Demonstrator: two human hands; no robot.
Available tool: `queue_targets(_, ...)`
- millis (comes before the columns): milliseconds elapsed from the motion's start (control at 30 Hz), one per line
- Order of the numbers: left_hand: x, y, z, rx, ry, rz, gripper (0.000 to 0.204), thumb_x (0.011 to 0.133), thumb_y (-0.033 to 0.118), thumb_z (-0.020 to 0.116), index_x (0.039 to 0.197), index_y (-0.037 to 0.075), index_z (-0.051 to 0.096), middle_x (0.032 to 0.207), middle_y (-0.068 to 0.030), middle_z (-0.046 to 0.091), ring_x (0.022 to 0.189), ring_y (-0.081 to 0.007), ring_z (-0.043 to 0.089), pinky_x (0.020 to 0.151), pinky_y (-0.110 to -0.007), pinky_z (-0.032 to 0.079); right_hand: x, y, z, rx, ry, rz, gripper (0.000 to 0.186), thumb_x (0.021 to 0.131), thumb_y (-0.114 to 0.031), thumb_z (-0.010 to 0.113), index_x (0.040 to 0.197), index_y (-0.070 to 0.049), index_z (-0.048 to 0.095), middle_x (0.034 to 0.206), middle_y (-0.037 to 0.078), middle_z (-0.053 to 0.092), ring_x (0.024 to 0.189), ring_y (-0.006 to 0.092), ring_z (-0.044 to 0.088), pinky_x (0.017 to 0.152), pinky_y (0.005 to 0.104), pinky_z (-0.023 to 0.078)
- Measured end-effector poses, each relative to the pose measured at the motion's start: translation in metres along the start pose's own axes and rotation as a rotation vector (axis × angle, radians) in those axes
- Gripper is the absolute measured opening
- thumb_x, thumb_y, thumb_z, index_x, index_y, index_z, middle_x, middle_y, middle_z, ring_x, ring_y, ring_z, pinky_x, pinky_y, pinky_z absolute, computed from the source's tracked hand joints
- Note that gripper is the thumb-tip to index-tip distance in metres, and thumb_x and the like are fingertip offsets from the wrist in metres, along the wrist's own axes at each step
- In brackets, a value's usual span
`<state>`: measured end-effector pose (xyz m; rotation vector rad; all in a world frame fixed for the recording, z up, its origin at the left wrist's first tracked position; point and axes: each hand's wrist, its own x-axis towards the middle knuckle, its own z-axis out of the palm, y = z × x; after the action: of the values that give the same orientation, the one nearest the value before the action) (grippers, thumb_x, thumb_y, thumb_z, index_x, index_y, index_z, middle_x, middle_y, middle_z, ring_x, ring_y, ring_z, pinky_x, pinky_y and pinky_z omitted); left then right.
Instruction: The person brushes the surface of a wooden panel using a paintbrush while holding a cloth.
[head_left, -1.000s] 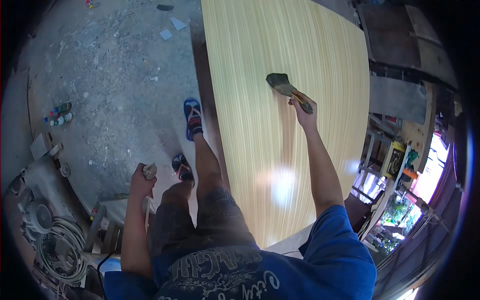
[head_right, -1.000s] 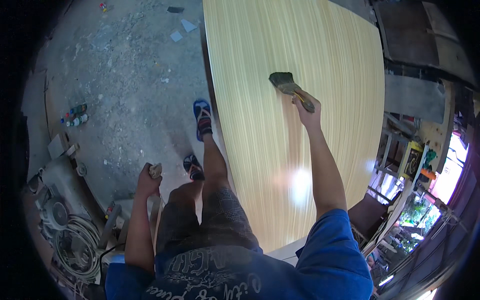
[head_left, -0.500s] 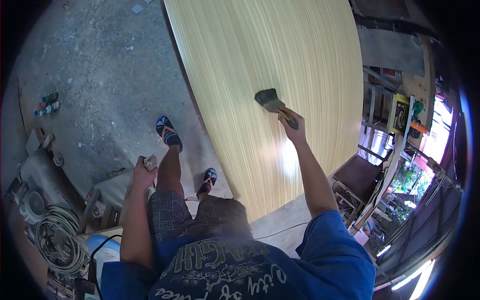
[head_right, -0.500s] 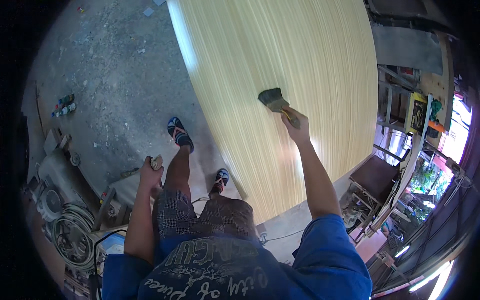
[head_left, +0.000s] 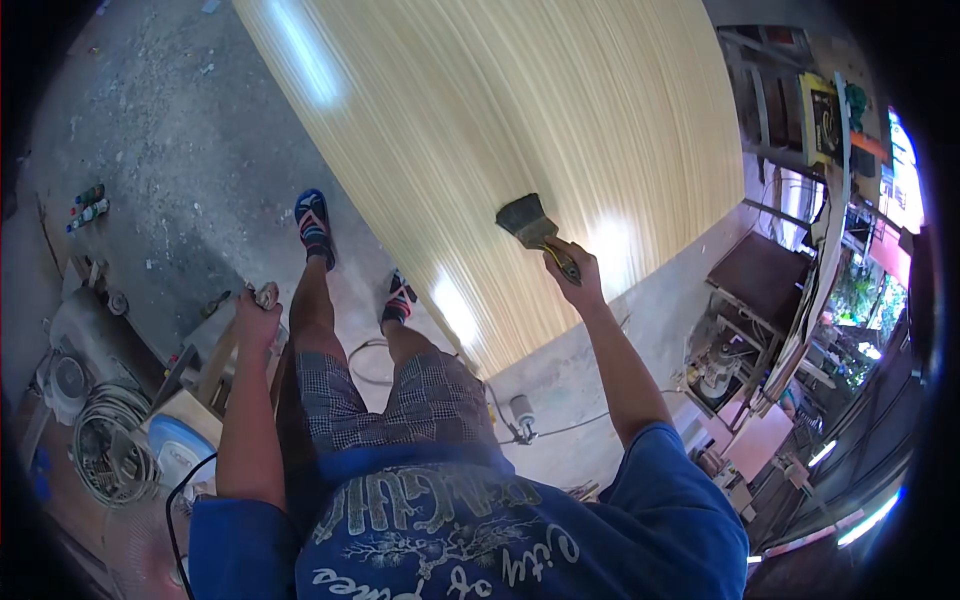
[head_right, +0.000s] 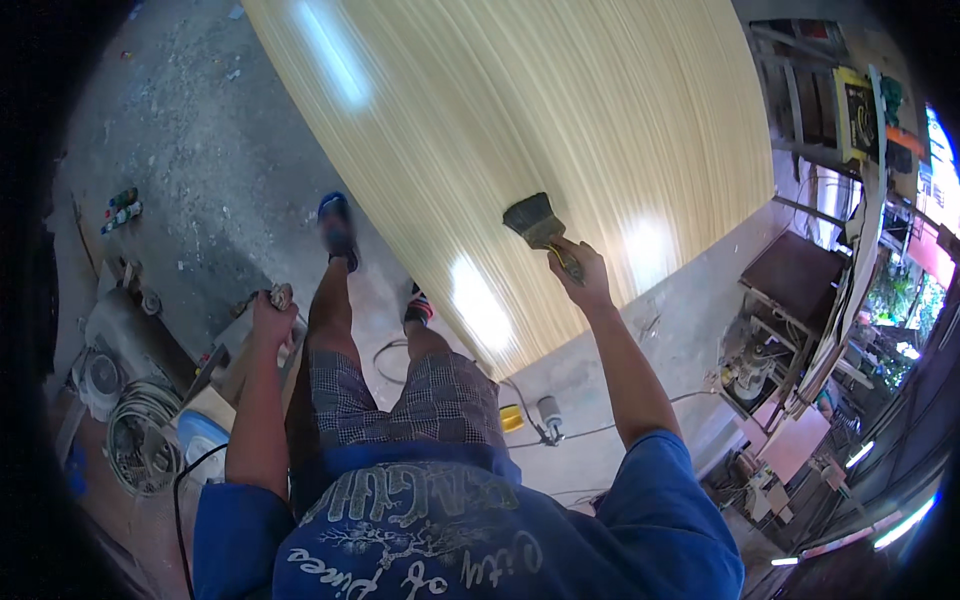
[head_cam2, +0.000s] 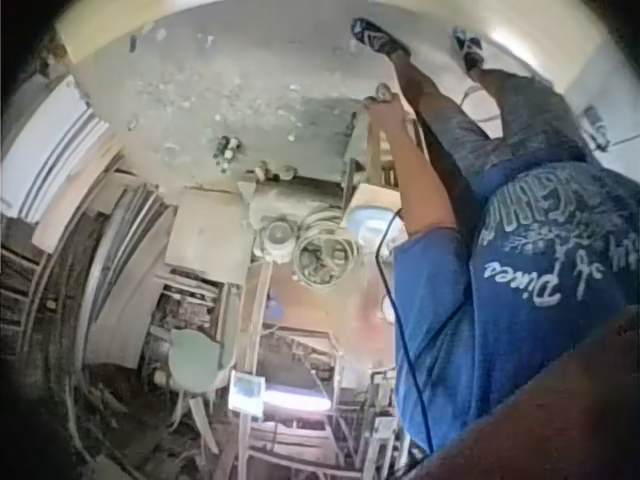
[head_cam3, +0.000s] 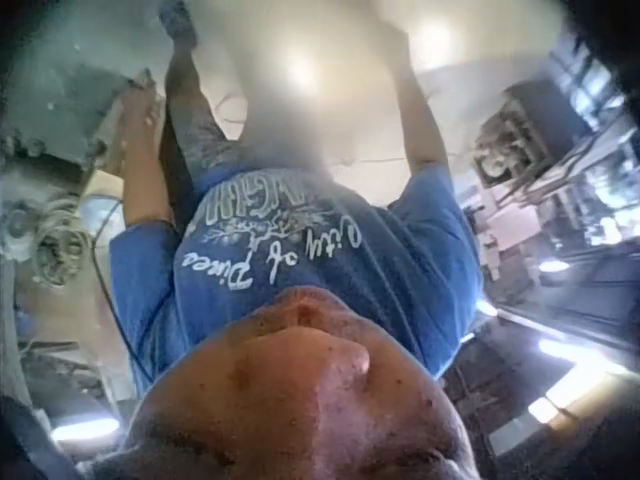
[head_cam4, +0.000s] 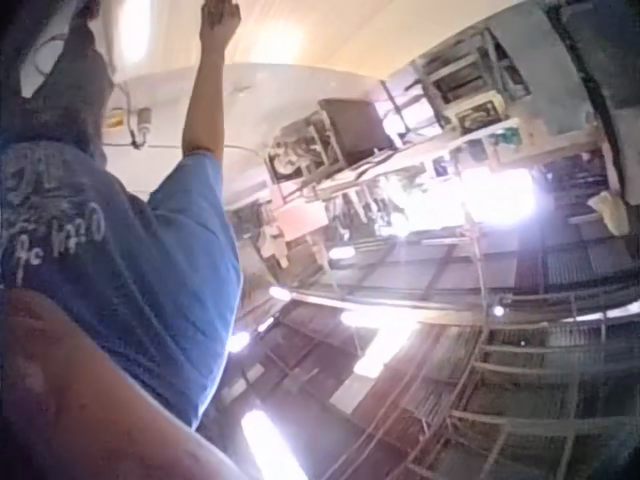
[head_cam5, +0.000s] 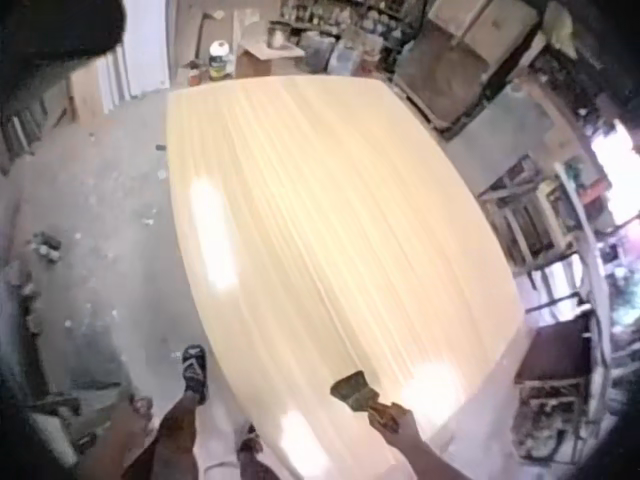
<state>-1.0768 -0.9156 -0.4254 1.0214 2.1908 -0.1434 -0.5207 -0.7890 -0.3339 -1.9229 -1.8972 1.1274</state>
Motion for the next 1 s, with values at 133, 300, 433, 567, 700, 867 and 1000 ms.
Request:
queue_targets(133,-0.011,-0.001,0.012,0.025,-0.056,0.042,0.063,0.067,0.026,0.070,0.119,-0.005,0.053,0.114,-0.0296,0.054,0.106,-0.0458,0.056,0.091,-0.049,0.046,-0.062,0.046,-0.001,0.000,0.035,-0.056,0.029,0.083,-0.016,0.071,0.110,-0.007,0.067,0.089,0.014,0.070,0.084,0.0303,0.066,0.091,0.0413,0.046)
queue_targets(300,-0.023,0.029,0.014,-0.008,0.088,0.196,0.051,0.067,0.027,0.073,0.101,-0.007,0.056,0.098,-0.0272,0.062,0.094,-0.0419,0.063,0.081,-0.045,0.049,-0.142,0.085,-0.012,-0.112,-0.055,0.102,0.030,0.080,-0.013,0.073,0.109,-0.009,0.068,0.089,0.013,0.070,0.082,0.0296,0.066,0.080,0.0407,0.049)
queue_targets(433,-0.014,0.027,0.012,-0.041,-0.019,0.217,0.049,0.067,0.024,0.073,0.104,-0.005,0.056,0.104,-0.0266,0.058,0.098,-0.0426,0.060,0.084,-0.047,0.048,-0.189,0.114,-0.018,-0.039,-0.019,0.032,0.027,0.079,-0.013,0.072,0.106,-0.008,0.068,0.084,0.016,0.067,0.072,0.0317,0.064,0.068,0.0395,0.051)
queue_targets(567,-0.038,0.066,0.010,-0.083,-0.064,0.235,0.046,0.067,0.023,0.073,0.100,-0.005,0.058,0.100,-0.0239,0.062,0.093,-0.0404,0.063,0.080,-0.045,0.049,-0.248,0.141,-0.027,-0.008,-0.042,0.227,0.026,0.082,-0.015,0.070,0.106,-0.008,0.069,0.082,0.015,0.069,0.074,0.0317,0.067,0.067,0.0374,0.052)
queue_targets(700,-0.054,0.052,0.000,-0.138,-0.062,0.201,0.042,0.068,0.021,0.072,0.099,-0.004,0.058,0.095,-0.0232,0.064,0.089,-0.0384,0.064,0.077,-0.044,0.050,-0.264,0.145,-0.028,-0.245,-0.218,0.304,0.023,0.077,-0.022,0.073,0.096,-0.010,0.070,0.085,0.017,0.069,0.079,0.0357,0.067,0.068,0.0407,0.054)
queue_targets(867,-0.078,0.048,-0.022,-0.185,-0.093,0.130,0.041,0.068,0.021,0.071,0.098,-0.003,0.058,0.093,-0.0218,0.066,0.086,-0.0317,0.067,0.074,-0.040,0.051,-0.218,0.102,-0.011,-0.340,-0.365,0.414,0.022,0.075,-0.032,0.065,0.082,-0.012,0.070,0.084,0.013,0.069,0.081,0.0363,0.066,0.075,0.0448,0.054)
queue_targets(1000,-0.066,-0.007,-0.050,-0.168,-0.015,0.084,0.057,0.067,0.020,0.073,0.115,-0.005,0.057,0.101,-0.0210,0.067,0.091,-0.0293,0.067,0.080,-0.036,0.053,-0.162,0.083,0.022,-0.484,-0.415,0.390,0.029,0.071,-0.037,0.070,0.083,-0.010,0.070,0.079,0.015,0.068,0.079,0.0357,0.066,0.074,0.0464,0.054)
